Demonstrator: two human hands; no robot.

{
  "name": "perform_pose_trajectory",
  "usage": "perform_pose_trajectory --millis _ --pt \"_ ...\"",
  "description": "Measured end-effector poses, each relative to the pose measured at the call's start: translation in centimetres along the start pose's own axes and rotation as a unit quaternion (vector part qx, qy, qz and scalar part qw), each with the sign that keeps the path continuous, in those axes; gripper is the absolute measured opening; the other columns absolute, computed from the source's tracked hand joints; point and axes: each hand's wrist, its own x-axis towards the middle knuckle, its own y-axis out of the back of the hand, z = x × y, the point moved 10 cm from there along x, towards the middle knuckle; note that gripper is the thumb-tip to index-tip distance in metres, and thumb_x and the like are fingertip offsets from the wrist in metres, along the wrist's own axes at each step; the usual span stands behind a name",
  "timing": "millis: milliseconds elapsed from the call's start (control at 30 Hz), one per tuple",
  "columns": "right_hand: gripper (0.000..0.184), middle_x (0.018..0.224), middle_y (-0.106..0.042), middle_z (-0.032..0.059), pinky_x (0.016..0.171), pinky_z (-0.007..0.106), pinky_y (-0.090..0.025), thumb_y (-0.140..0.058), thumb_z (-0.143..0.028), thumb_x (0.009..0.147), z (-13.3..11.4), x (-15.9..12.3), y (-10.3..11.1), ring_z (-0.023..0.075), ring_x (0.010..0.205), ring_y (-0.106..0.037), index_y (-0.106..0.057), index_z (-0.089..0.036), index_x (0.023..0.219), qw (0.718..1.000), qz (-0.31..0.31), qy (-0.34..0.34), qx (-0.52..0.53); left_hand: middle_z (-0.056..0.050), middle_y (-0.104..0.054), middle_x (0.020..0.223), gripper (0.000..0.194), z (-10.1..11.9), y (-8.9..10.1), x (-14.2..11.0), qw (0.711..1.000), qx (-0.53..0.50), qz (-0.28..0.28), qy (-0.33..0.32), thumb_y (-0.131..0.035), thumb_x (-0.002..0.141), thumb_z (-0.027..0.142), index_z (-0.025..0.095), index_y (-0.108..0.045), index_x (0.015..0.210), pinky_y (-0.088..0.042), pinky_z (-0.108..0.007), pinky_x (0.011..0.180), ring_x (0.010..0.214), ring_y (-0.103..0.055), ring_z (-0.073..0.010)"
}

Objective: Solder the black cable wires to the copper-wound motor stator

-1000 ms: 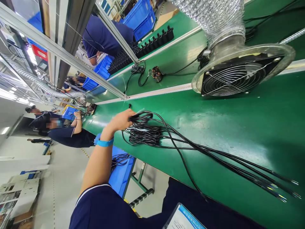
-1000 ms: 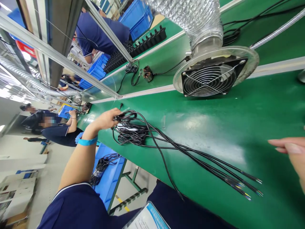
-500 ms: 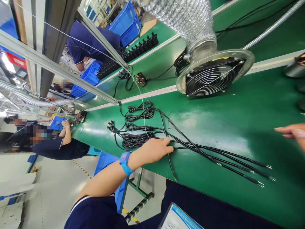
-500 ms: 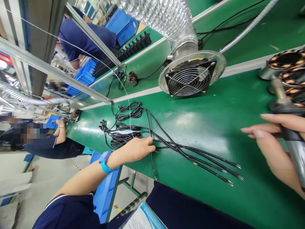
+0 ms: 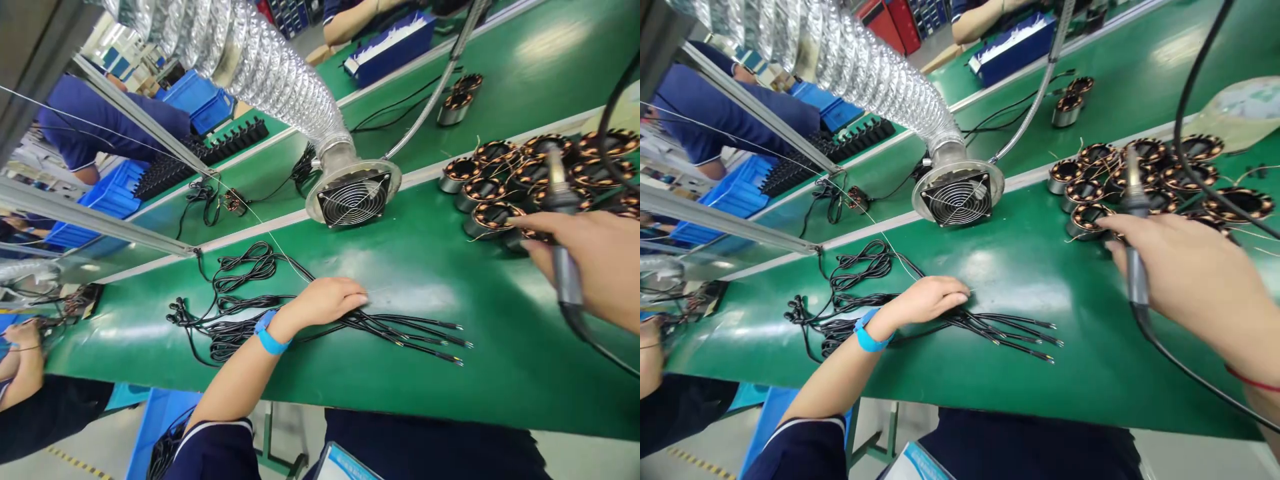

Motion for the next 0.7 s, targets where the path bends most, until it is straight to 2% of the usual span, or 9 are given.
perform_pose_trajectory --millis 100,167,233,300,400,500,567,700 --pt "0.056 0.084 -0.066 0.0177 0.069 0.038 -0.039 -0.023 -0.038 0.104 -2.2 1.7 -0.2 0.0269 0.079 -0.057 -0.071 -0.009 0.112 0.993 0.023 0.104 -0.049 -0.010 -0.076 0.106 0.041 -0.8 0.8 -0.3 0.996 -0.074 0.044 0.012 -0.036 0.104 0.032 0.014 -0.073 0.103 -0.049 -0.030 0.096 0.103 -0.068 -0.0200" --pt "0.051 0.080 -0.066 0.0161 0.068 0.037 -0.037 -0.027 -0.036 0.103 -2.8 2.7 -0.6 0.0267 0.079 -0.057 -0.071 -0.012 0.109 0.992 0.012 0.111 -0.055 -0.008 -0.075 0.095 0.036 -1.8 0.5 -0.5 0.983 -0.172 0.050 0.045 -0.041 0.102 0.030 0.014 -0.073 0.107 -0.051 -0.027 0.085 0.086 -0.068 -0.0160" --pt "0.046 0.071 -0.064 0.0132 0.067 0.036 -0.036 -0.034 -0.040 0.101 -3.8 3.3 -0.8 0.0261 0.073 -0.056 -0.071 -0.014 0.105 0.993 -0.003 0.107 -0.054 -0.004 -0.071 0.089 0.034 -2.7 -0.2 -0.4 0.953 -0.287 0.055 0.083 -0.043 0.099 0.025 0.013 -0.070 0.116 -0.049 -0.023 0.069 0.068 -0.063 -0.0110" --pt "0.044 0.065 -0.062 0.0104 0.064 0.035 -0.036 -0.038 -0.044 0.100 -5.8 3.5 -0.5 0.0252 0.066 -0.057 -0.069 -0.015 0.105 0.992 -0.006 0.118 -0.050 -0.002 -0.067 0.087 0.032 -3.3 0.2 -0.1 0.926 -0.347 0.099 0.107 -0.046 0.096 0.021 0.012 -0.069 0.116 -0.045 -0.021 0.063 0.062 -0.056 -0.0082" --pt "0.038 0.069 -0.068 0.0081 0.062 0.035 -0.040 -0.038 -0.040 0.102 -9.7 3.6 1.0 0.0238 0.059 -0.060 -0.066 -0.017 0.106 0.990 0.026 0.141 0.002 0.000 -0.061 0.084 0.023 -3.3 2.1 0.6 0.918 -0.330 0.192 0.109 -0.054 0.093 0.019 0.012 -0.070 0.108 -0.043 -0.023 0.069 0.068 -0.050 -0.0090" --pt "0.029 0.085 -0.074 0.0086 0.063 0.034 -0.046 -0.038 -0.028 0.101 -12.2 3.4 2.1 0.0227 0.063 -0.066 -0.062 -0.017 0.113 0.984 0.058 0.148 0.076 0.000 -0.058 0.084 0.022 -1.8 2.8 2.0 0.932 -0.289 0.204 0.084 -0.057 0.091 0.018 0.014 -0.067 0.110 -0.044 -0.026 0.076 0.075 -0.051 -0.0118" --pt "0.028 0.091 -0.075 0.0105 0.066 0.034 -0.049 -0.039 -0.023 0.099 -12.3 3.3 1.7 0.0237 0.072 -0.069 -0.060 -0.016 0.116 0.985 0.052 0.126 0.107 0.000 -0.058 0.086 0.023 -0.9 2.9 2.6 0.943 -0.253 0.199 0.078 -0.058 0.090 0.017 0.015 -0.064 0.112 -0.045 -0.029 0.081 0.081 -0.055 -0.0141" --pt "0.030 0.104 -0.074 0.0146 0.073 0.038 -0.054 -0.039 -0.021 0.096 -11.1 2.2 -0.4 0.0264 0.084 -0.070 -0.056 -0.016 0.120 0.986 0.024 0.084 0.143 -0.002 -0.061 0.091 0.019 0.6 2.5 3.1 0.964 -0.190 0.173 0.068 -0.058 0.090 0.020 0.016 -0.062 0.108 -0.048 -0.032 0.084 0.091 -0.058 -0.0181"
